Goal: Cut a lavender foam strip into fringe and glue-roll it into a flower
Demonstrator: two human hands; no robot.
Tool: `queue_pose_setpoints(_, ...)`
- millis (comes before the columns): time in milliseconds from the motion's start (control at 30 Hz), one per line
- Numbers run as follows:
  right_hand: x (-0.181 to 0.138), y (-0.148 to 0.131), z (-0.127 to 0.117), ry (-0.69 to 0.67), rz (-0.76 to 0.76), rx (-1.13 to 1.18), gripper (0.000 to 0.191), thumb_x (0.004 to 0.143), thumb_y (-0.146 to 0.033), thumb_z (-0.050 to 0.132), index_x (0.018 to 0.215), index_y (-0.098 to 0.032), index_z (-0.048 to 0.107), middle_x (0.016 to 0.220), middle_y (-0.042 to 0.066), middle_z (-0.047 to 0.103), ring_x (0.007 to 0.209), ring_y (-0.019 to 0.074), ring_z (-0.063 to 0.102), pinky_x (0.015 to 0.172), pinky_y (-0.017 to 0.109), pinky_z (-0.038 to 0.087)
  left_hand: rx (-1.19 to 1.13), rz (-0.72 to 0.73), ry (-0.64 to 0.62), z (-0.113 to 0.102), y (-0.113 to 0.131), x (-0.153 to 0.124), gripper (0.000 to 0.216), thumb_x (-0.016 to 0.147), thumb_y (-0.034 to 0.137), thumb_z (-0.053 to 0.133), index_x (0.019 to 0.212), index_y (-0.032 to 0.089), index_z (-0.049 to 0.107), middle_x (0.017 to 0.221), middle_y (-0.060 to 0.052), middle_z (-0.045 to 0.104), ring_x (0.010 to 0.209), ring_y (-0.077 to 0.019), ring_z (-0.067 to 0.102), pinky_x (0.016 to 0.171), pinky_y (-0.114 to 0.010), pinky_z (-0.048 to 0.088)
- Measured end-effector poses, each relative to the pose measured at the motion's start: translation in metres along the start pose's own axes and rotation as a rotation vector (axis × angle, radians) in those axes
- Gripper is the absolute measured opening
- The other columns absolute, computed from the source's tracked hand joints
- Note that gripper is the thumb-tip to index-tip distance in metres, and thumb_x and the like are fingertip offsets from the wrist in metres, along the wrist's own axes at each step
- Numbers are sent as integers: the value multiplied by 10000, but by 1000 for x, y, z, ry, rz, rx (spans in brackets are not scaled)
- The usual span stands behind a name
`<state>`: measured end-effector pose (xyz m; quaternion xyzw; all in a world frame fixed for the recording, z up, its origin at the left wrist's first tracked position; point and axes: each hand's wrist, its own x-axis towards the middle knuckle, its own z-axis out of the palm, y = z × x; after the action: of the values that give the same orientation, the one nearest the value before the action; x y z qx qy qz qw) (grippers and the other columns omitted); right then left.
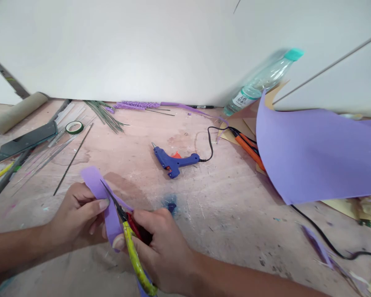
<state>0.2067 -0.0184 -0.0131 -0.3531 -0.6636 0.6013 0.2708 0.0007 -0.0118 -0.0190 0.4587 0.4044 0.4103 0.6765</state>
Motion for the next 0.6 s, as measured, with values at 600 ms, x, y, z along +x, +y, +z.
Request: queue_pose_setpoints(600,0,-3,-2,23,6,-35,553,884,-556,702,612,-173,409,569,-65,280,526,60,233,451,215,173,-132,-33,77,4,6,2,367,748,339,687,475,146,537,428,-12,518,381,-96,441,376,-196,320)
